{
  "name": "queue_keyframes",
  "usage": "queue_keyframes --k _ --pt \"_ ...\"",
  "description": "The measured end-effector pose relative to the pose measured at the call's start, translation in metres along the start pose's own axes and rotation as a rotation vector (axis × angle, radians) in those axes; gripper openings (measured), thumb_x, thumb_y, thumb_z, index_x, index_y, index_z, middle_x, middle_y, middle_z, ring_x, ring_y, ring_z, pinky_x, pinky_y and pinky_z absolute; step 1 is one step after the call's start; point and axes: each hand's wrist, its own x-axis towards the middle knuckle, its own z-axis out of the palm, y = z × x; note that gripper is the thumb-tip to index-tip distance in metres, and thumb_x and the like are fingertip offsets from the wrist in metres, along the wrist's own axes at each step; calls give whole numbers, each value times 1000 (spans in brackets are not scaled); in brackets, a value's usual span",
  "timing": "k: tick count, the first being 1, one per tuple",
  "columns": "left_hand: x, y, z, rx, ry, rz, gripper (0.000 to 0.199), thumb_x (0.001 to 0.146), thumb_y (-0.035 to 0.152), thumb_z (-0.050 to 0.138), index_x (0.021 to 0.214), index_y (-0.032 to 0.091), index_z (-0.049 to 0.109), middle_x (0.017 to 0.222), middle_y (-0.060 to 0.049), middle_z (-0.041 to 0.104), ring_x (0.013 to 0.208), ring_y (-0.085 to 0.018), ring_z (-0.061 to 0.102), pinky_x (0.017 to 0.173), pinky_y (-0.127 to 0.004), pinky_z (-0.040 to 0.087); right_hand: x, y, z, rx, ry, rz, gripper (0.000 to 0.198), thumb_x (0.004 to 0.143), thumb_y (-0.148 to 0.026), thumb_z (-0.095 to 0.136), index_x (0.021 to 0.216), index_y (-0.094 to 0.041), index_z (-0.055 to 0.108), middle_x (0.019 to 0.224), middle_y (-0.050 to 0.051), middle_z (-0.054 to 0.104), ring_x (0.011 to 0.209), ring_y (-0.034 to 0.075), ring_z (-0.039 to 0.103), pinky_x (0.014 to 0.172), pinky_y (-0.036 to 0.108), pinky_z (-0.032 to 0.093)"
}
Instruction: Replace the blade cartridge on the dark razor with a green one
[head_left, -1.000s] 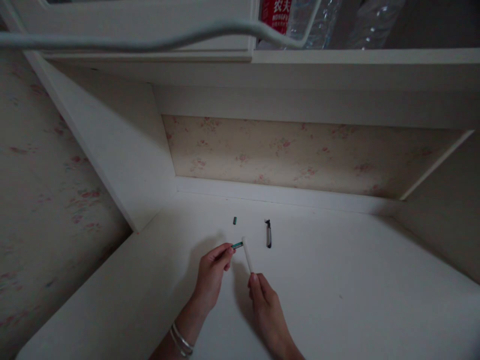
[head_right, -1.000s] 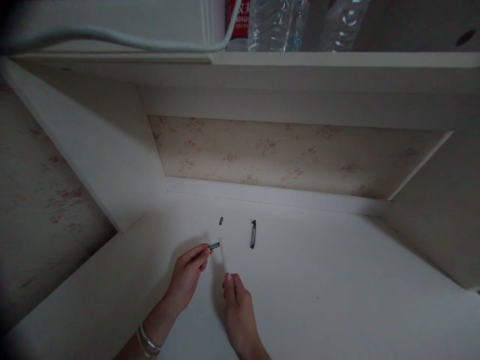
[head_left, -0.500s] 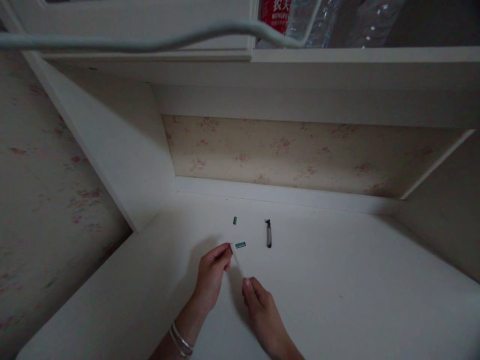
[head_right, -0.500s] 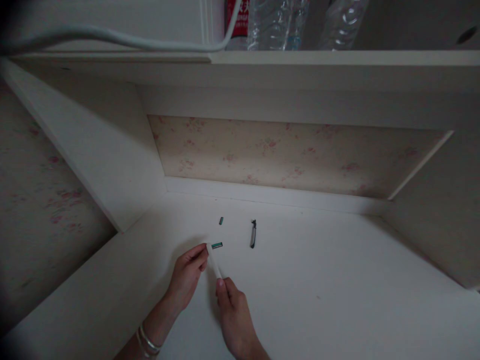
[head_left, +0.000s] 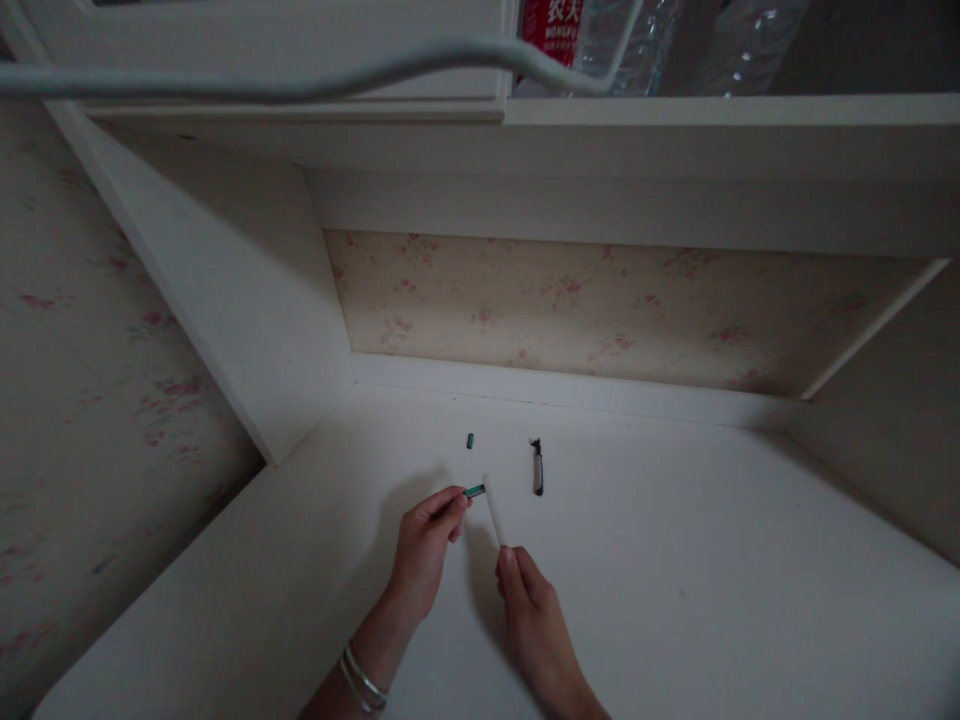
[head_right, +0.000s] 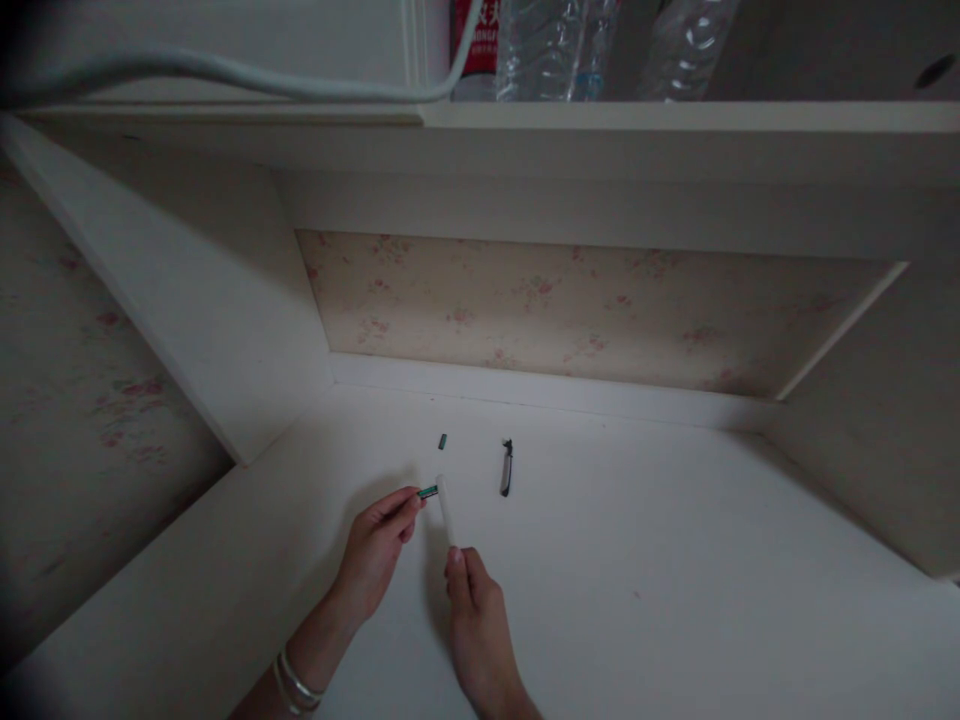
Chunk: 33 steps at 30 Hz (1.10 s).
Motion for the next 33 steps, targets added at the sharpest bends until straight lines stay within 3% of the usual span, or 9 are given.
queue_keyframes --k 4,9,18,27,33 --pt "0 1 0 4 -12 4 32 72 39 69 92 15 71 66 0 56 58 -9 37 54 -22 29 -2 -4 1 4 -41 -5 44 91 -59 37 70 -20 46 62 -3 40 57 14 37 53 24 30" --pt "-3 6 2 20 -58 22 29 74 42 66 84 15 72 58 4 44 56 -10 33 52 -22 27 -6 -9 1 -26 -143 -9 46 91 -59 37 69 -20 46 60 -4 38 56 13 35 51 24 28" --pt "-2 3 1 12 -63 30 29 75 40 66 89 15 71 60 2 46 57 -10 34 52 -22 27 -5 -10 -3 -37 -141 -7 44 91 -57 37 70 -19 47 62 -4 38 58 13 35 52 24 28" --pt "-1 -2 1 -5 -8 6 32 72 39 70 93 15 71 68 -1 59 58 -9 39 53 -23 30 0 0 -3 21 -28 24 43 91 -58 36 72 -20 46 62 -4 36 58 14 34 52 24 28" --pt "-1 1 1 6 -17 12 30 73 39 69 92 15 70 66 0 56 57 -9 38 53 -22 30 -1 1 -3 6 -22 20 44 91 -58 36 72 -20 46 62 -4 37 58 14 35 53 24 29"
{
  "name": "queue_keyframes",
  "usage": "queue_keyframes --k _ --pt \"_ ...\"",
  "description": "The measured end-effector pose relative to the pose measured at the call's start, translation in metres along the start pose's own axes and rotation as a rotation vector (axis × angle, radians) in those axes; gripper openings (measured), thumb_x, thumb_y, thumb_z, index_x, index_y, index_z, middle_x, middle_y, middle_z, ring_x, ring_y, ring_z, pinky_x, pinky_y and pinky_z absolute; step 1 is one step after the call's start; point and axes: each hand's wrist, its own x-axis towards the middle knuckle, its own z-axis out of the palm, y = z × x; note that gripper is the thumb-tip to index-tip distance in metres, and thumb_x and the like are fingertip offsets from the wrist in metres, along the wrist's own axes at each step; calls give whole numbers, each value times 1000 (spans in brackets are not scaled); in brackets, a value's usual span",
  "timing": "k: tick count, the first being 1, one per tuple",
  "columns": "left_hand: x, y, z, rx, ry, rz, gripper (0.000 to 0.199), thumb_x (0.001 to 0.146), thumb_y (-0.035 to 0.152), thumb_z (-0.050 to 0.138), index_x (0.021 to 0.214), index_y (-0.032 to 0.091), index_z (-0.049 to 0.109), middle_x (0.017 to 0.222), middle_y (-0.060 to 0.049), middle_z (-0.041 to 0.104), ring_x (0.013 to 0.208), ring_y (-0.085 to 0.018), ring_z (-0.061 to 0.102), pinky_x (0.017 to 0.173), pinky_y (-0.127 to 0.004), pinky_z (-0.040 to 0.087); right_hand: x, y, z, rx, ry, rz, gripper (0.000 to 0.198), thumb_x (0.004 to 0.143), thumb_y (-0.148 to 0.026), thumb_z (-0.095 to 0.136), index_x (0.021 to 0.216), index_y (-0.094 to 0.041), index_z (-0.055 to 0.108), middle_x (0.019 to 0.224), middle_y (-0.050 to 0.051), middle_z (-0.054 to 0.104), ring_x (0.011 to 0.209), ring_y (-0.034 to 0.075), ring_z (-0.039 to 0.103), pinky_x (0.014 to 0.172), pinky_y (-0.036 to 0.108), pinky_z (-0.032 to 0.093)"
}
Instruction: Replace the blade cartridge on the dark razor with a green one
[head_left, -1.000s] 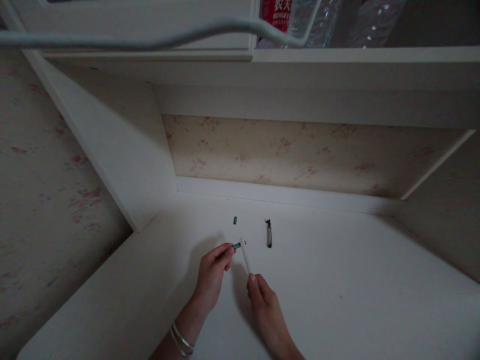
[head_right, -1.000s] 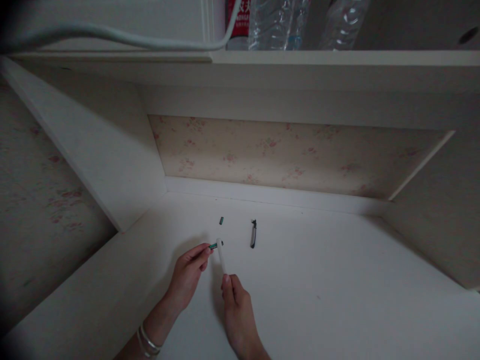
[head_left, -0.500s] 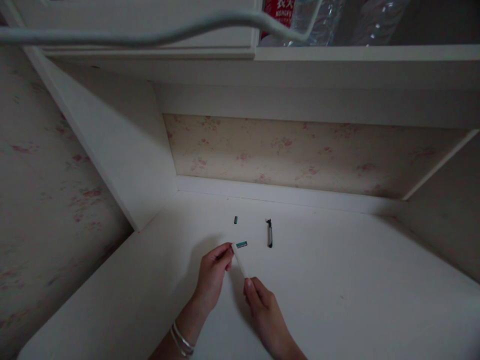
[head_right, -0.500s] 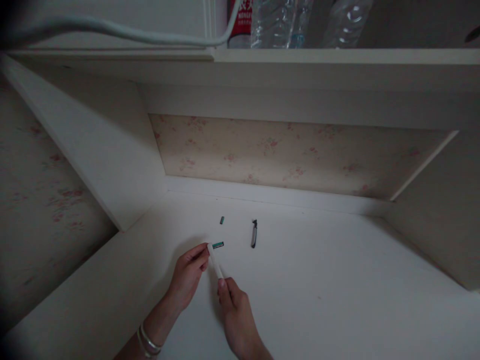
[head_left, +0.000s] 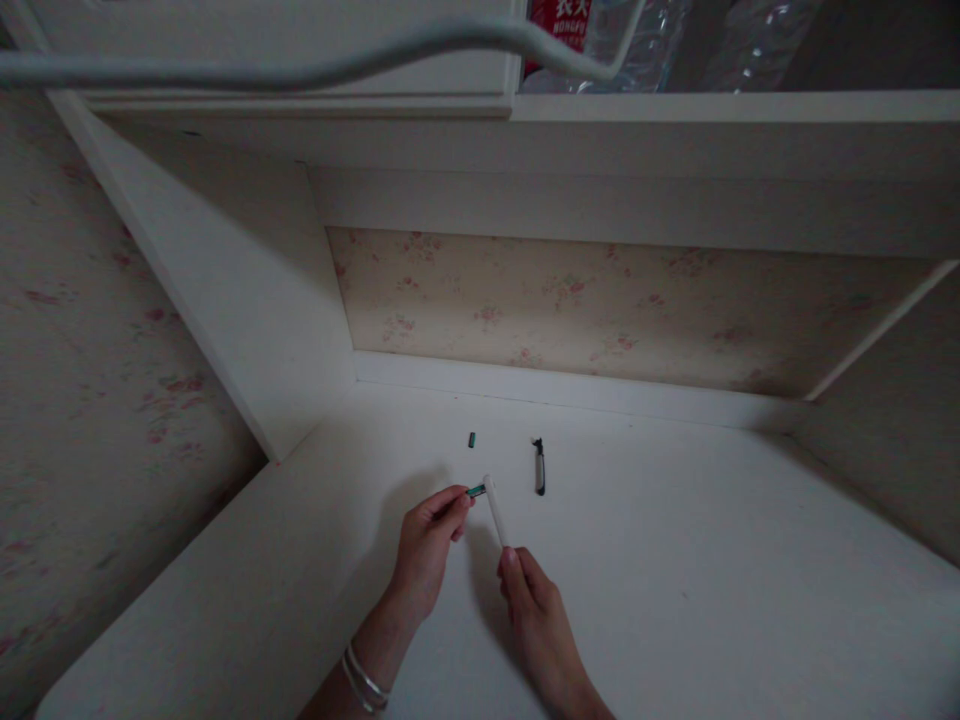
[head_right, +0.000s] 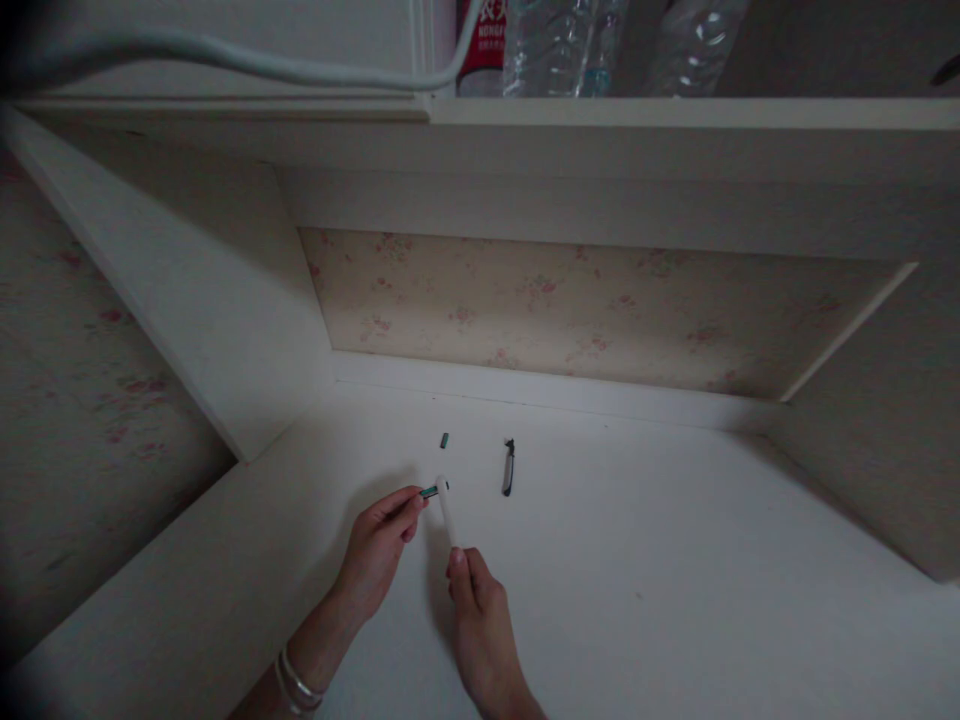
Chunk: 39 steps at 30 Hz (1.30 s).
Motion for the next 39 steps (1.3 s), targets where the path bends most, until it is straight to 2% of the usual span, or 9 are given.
queue_keyframes --k 2,9,14,19,23,27,33,39 --pt "-1 1 1 1 -3 -5 31 73 39 69 92 15 70 64 1 55 57 -9 38 52 -22 29 -1 -1 0 -17 -3 -13 45 91 -59 35 71 -20 46 61 -4 38 58 14 36 53 24 29" --pt "-1 0 2 -29 -37 7 27 75 39 67 87 16 71 62 3 49 58 -9 32 52 -21 26 -5 -6 3 -70 -147 -26 45 92 -57 36 69 -20 45 60 -4 38 56 13 35 51 24 27" --pt "0 -3 0 -32 -36 4 28 74 38 68 90 15 72 62 2 51 58 -9 34 52 -21 27 -3 -6 2 -70 -122 -44 45 92 -57 36 70 -20 46 62 -3 40 58 13 37 53 24 28" --pt "1 -5 -2 -23 6 -17 32 72 39 70 94 15 70 74 -3 62 58 -9 40 53 -22 31 1 -2 1 -5 25 -9 44 91 -59 36 71 -20 45 62 -3 38 58 14 36 53 24 29" --pt "2 -4 -2 -25 -3 -8 31 72 38 70 92 16 71 74 -3 63 57 -9 40 53 -22 31 2 0 1 7 27 -12 44 90 -59 37 70 -20 45 61 -3 39 58 14 36 53 24 30" --pt "1 -2 -1 -19 -6 -14 31 72 38 70 93 15 70 69 -1 59 58 -9 39 53 -22 30 1 0 2 -18 15 -12 45 91 -59 36 70 -20 46 61 -3 40 58 14 37 53 24 29" --pt "0 1 1 2 -46 15 23 76 36 66 86 15 71 59 4 44 57 -9 32 51 -22 25 -2 -1 3 -27 -144 -17 45 91 -58 37 69 -20 44 60 -4 36 55 13 34 50 24 26" --pt "1 -1 0 4 -56 21 22 77 35 65 87 16 70 59 4 41 58 -10 30 53 -22 25 -2 -3 2 -37 -140 -19 45 91 -58 37 69 -19 45 60 -4 36 56 12 33 50 24 26"
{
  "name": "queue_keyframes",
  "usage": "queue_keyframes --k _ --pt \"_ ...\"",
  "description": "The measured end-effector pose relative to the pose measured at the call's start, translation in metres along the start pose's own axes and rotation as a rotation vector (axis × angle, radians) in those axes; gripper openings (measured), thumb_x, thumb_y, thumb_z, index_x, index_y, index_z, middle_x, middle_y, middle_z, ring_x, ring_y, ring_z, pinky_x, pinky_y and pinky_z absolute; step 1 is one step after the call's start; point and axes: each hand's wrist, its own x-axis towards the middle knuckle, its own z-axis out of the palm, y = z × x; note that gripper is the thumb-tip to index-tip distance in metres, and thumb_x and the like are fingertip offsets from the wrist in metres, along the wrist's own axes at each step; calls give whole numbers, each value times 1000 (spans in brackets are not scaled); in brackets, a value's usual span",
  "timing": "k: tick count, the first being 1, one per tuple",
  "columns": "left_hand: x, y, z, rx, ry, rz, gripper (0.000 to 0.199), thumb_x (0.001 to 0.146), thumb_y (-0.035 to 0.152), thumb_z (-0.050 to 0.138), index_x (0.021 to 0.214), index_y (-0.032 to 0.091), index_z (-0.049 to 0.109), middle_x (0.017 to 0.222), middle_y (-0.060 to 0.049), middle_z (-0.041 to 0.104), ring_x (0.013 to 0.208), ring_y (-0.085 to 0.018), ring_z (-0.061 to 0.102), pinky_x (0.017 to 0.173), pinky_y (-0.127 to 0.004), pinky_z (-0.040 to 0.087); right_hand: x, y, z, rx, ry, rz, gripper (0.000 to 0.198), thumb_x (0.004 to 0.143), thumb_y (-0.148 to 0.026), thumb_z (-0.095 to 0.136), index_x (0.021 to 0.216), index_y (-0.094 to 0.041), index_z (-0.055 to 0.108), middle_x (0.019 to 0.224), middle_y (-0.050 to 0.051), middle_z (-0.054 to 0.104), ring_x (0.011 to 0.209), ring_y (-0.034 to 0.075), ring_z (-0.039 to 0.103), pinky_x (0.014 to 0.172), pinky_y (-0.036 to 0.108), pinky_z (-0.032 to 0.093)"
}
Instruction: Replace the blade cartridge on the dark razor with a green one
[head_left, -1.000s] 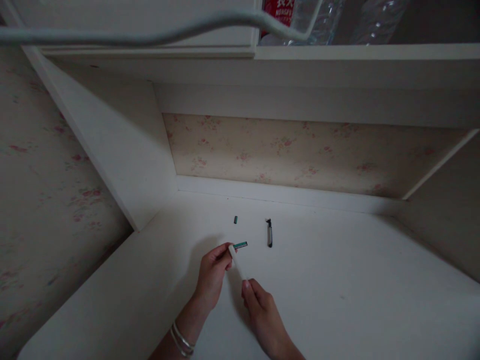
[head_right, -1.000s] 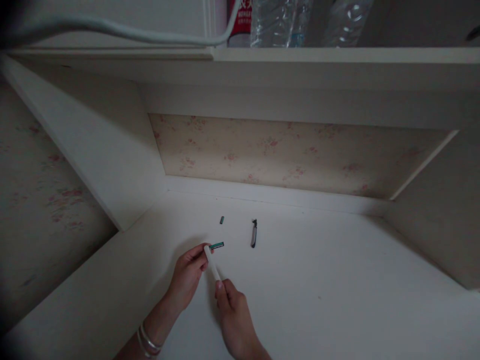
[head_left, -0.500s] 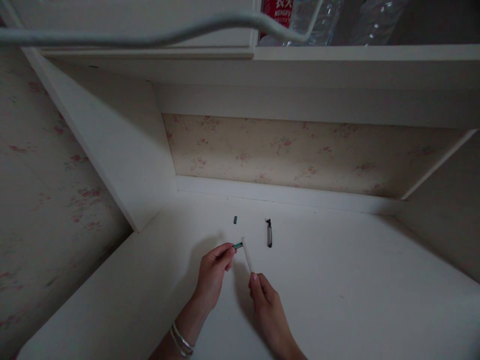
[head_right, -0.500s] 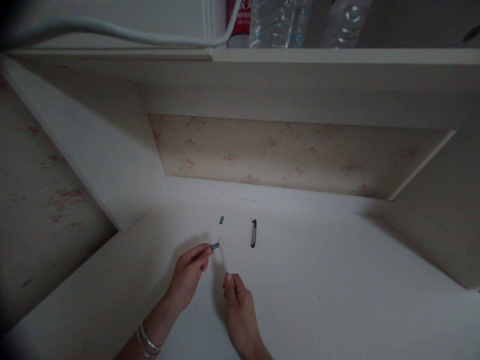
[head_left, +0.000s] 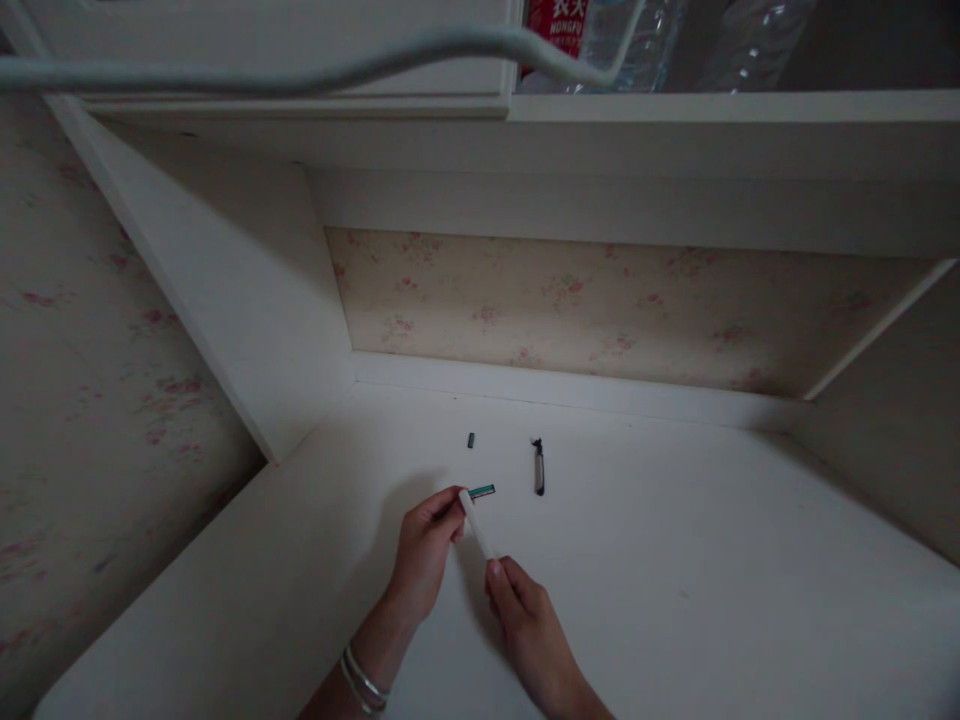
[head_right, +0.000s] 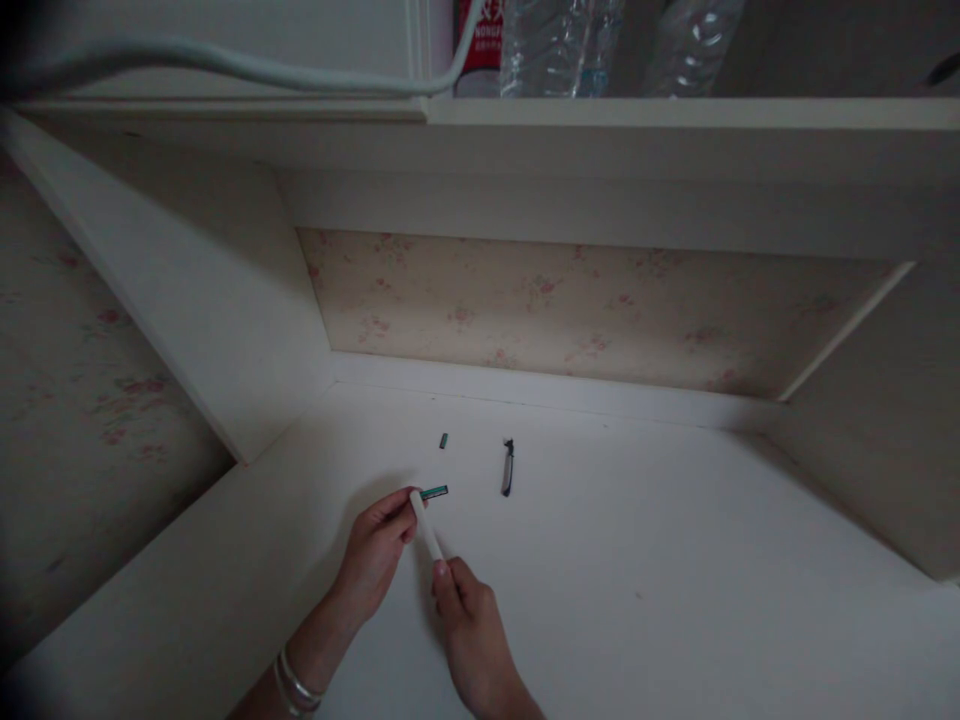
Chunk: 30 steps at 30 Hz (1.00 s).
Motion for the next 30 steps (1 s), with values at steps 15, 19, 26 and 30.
queue_keyframes --k 15,19,26,30 --pt "-1 1 -1 -24 58 -15 32 71 40 71 89 14 71 67 -1 57 56 -9 38 52 -23 29 2 2 -2 51 132 24 46 90 -61 36 71 -20 44 60 -4 36 56 14 34 51 24 27" --pt "0 0 -1 -6 47 -16 30 72 40 69 89 14 71 66 -1 57 56 -9 38 53 -23 29 3 4 -2 52 129 25 45 91 -60 36 72 -20 45 61 -4 36 56 14 33 52 24 27" --pt "-2 4 1 0 23 -9 27 74 41 67 79 14 68 59 3 46 56 -10 34 52 -23 27 0 5 2 55 25 23 44 91 -58 36 71 -20 44 62 -4 36 57 13 33 52 24 27" --pt "-3 7 2 18 -16 5 29 77 42 63 74 14 67 57 4 40 56 -10 31 52 -23 25 -1 2 2 34 -7 34 46 91 -60 35 70 -20 43 61 -5 34 56 13 31 51 24 25"
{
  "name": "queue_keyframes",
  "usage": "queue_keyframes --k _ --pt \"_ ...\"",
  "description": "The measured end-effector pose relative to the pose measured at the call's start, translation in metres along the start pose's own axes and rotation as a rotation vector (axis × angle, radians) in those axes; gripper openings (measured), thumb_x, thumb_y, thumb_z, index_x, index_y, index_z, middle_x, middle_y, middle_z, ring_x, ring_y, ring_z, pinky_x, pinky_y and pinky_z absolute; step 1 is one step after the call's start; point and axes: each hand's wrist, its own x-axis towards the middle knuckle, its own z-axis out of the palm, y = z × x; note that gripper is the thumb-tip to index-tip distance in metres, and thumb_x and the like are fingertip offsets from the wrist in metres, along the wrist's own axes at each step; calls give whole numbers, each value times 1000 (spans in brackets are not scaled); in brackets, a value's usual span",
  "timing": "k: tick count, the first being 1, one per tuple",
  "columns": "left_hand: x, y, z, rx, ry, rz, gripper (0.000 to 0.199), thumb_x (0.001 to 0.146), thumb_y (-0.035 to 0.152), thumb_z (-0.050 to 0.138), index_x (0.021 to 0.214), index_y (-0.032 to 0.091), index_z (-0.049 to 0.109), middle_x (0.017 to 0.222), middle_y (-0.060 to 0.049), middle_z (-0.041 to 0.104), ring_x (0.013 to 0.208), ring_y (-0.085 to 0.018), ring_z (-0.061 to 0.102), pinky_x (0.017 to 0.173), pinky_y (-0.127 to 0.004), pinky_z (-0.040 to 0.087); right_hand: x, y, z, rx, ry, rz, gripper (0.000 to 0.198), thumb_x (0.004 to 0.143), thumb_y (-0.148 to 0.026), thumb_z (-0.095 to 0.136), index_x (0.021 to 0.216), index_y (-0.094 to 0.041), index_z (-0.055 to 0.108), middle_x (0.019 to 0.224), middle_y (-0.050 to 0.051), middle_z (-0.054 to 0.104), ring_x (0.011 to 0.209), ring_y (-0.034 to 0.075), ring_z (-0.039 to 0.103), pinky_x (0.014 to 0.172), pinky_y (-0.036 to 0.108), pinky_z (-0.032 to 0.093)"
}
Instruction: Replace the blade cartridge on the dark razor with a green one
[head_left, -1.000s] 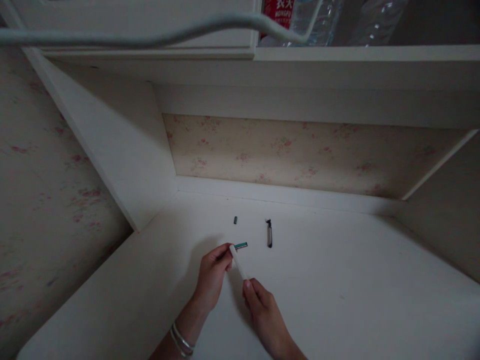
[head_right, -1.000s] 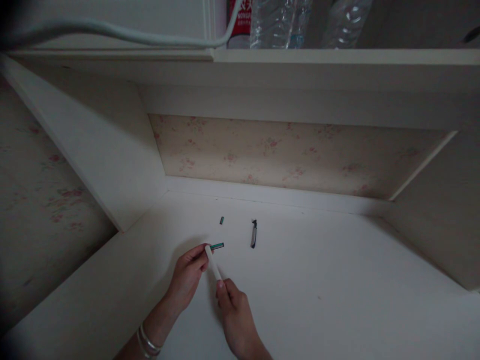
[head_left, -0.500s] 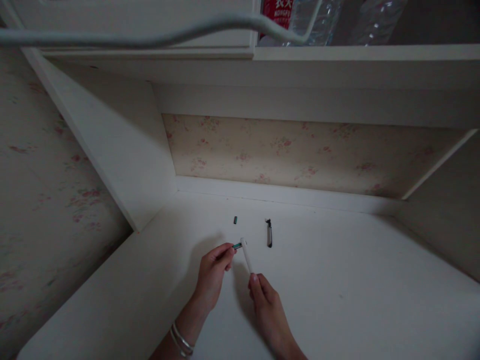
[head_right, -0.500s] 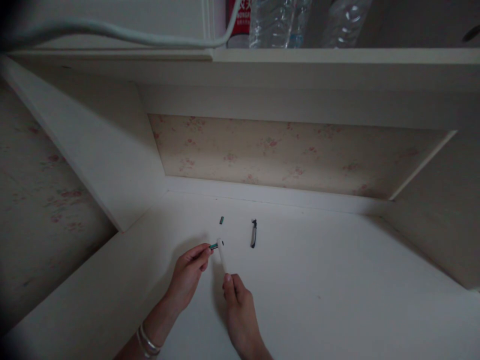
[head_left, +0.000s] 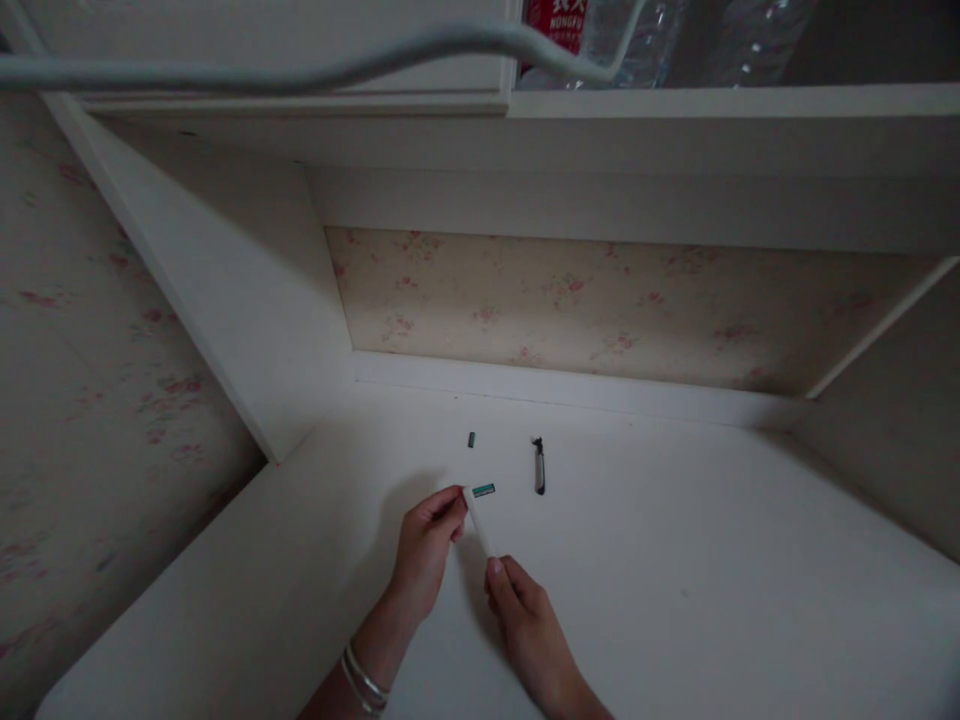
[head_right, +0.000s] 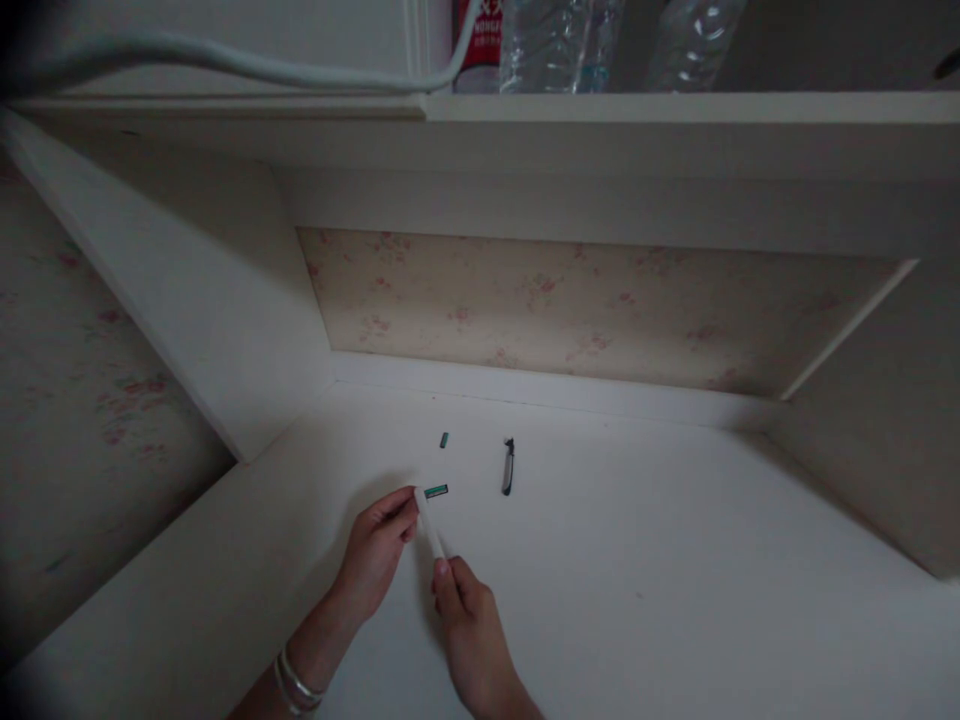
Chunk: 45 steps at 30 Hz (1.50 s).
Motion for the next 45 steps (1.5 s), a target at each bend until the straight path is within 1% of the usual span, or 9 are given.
queue_keyframes --k 4,8,10,18,24,31,38,43,45 --pt "0 -1 0 -13 6 -12 29 76 42 65 82 14 70 58 4 43 56 -10 33 52 -23 26 1 -2 -2 10 17 -9 45 91 -59 37 69 -20 44 61 -5 34 56 13 32 51 24 25" --pt "2 -5 -1 -55 70 -36 33 71 41 71 90 14 70 71 -2 59 57 -10 39 53 -23 29 4 -1 -3 45 119 -11 44 90 -59 40 69 -20 46 60 -4 36 56 13 33 51 24 27" --pt "3 -8 -1 -69 95 -45 35 69 40 72 92 14 71 74 -4 62 57 -9 40 53 -23 30 5 1 -3 66 162 -12 44 90 -59 40 69 -20 45 61 -4 37 56 13 34 51 24 28" --pt "4 -9 -2 -63 84 -29 30 71 37 71 90 15 71 65 0 58 56 -9 40 52 -23 29 5 1 -2 73 133 19 46 89 -61 38 69 -20 43 61 -4 35 55 13 32 50 24 27" --pt "4 -7 0 -166 75 -60 21 66 29 73 83 16 72 66 1 58 58 -9 42 53 -22 30 -1 -5 1 56 -57 30 46 89 -60 41 69 -20 44 59 -5 33 52 11 28 46 24 21" --pt "3 -6 1 -203 81 -77 21 62 27 75 80 16 71 65 1 59 58 -9 43 53 -22 30 -1 -5 2 27 -48 3 47 89 -61 40 69 -19 45 59 -5 34 53 12 30 48 24 24" --pt "3 -8 -1 -142 86 -62 29 69 34 73 91 15 71 77 -4 65 57 -8 41 53 -22 31 5 1 -3 112 148 -23 45 88 -60 42 68 -20 46 61 -4 37 55 12 33 49 23 28" --pt "3 -8 -1 -134 58 -39 23 71 34 71 85 16 71 68 0 59 56 -8 38 53 -22 30 4 0 0 91 17 -5 43 89 -58 42 69 -20 45 60 -5 34 54 12 30 48 23 25" --pt "3 -8 -1 -125 60 -39 23 71 34 71 86 16 71 70 0 60 56 -8 38 53 -22 30 4 -1 -1 98 61 -1 43 90 -58 42 69 -20 44 61 -5 34 54 12 30 49 23 25"
